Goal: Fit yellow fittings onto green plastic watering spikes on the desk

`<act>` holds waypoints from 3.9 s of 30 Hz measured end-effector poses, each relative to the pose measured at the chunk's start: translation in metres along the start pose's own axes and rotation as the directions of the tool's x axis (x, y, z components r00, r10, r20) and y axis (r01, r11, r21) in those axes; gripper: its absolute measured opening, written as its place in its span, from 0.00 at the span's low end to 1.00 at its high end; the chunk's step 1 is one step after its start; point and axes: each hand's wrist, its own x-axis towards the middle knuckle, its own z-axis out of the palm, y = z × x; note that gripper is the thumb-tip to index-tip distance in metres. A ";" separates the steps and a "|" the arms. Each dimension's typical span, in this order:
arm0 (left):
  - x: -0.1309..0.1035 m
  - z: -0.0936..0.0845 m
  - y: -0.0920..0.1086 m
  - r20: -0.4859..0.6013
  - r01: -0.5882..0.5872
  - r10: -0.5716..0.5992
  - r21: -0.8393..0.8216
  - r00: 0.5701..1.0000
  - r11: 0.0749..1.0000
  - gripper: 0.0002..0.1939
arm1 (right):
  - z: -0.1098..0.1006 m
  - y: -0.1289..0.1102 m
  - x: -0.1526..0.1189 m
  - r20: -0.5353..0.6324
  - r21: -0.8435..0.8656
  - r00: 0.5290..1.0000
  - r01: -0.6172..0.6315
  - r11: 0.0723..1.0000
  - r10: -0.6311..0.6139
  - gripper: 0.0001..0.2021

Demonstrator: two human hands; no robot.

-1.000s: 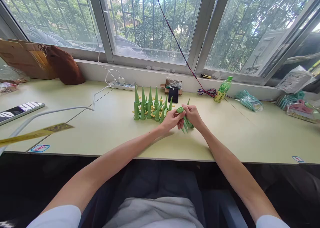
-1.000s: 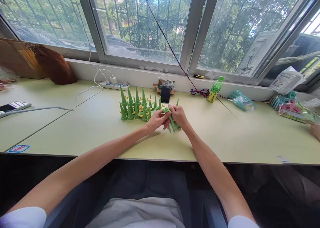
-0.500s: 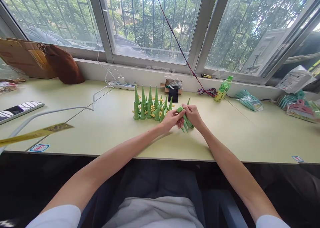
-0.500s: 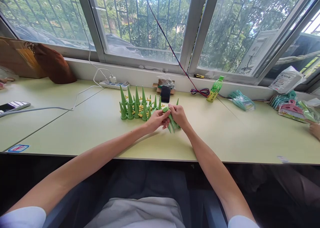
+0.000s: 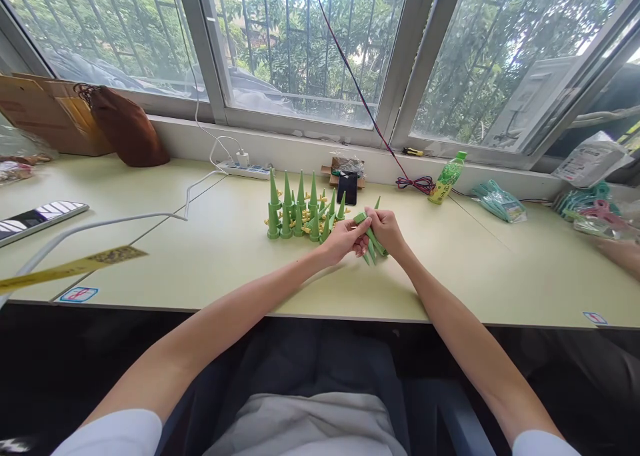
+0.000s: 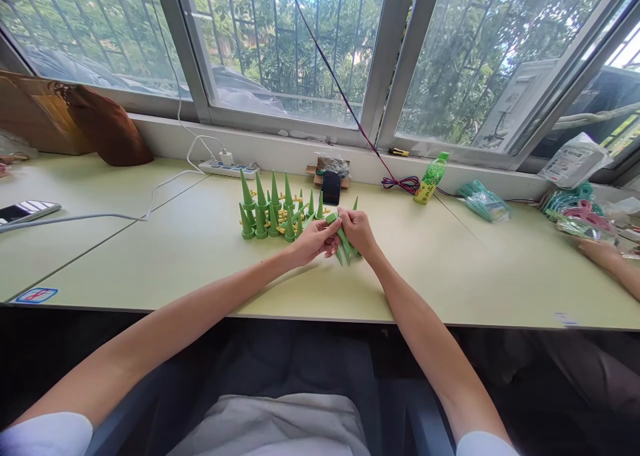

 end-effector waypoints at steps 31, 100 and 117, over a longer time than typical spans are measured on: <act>-0.001 0.001 0.001 -0.037 -0.104 0.114 0.219 0.993 0.970 0.27 | 0.001 0.000 0.001 0.019 -0.042 1.000 -0.014 0.999 0.014 0.31; -0.005 -0.005 0.000 0.024 -0.302 0.357 0.590 0.934 0.749 0.20 | 0.000 0.004 0.002 0.101 0.159 0.992 -0.093 0.983 0.078 0.29; -0.003 -0.005 -0.001 0.048 -0.281 0.291 0.445 0.956 0.850 0.20 | 0.003 0.001 -0.003 0.212 0.274 0.974 -0.135 0.952 0.078 0.28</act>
